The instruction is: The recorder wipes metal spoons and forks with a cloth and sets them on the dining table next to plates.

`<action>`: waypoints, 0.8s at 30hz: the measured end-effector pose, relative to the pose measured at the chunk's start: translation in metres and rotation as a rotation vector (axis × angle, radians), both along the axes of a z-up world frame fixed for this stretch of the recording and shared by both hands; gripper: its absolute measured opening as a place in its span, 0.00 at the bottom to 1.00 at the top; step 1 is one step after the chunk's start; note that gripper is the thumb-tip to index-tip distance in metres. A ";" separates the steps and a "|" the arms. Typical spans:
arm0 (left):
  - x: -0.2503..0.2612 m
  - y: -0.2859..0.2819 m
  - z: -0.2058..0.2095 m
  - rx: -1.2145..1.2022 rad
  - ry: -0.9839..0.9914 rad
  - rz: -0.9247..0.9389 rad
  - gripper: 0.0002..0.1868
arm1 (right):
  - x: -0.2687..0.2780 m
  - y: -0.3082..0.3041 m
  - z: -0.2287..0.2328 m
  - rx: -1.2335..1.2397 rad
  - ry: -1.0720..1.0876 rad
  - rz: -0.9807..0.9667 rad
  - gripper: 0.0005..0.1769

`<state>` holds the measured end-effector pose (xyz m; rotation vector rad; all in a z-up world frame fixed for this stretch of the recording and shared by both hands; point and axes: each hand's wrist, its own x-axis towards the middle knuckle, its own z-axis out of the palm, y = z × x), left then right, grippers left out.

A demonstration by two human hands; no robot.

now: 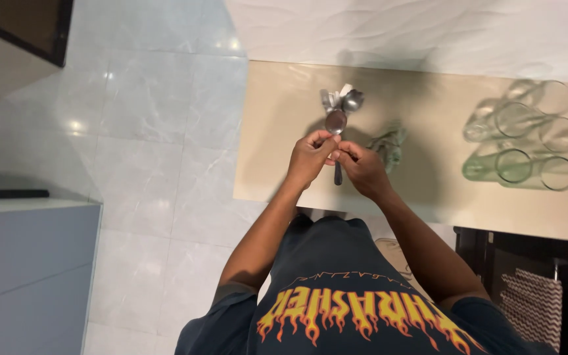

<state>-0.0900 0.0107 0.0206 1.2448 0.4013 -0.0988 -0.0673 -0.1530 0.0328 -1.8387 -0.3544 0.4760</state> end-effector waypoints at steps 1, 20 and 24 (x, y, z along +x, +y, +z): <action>-0.002 0.008 0.005 -0.002 0.001 0.012 0.16 | -0.001 0.008 0.002 -0.002 0.001 0.012 0.11; -0.026 0.367 -0.030 0.368 0.011 0.038 0.14 | 0.011 0.324 -0.020 0.095 0.058 -0.067 0.12; -0.012 0.465 -0.028 0.469 -0.015 0.096 0.16 | 0.036 0.375 -0.014 0.123 0.007 -0.181 0.12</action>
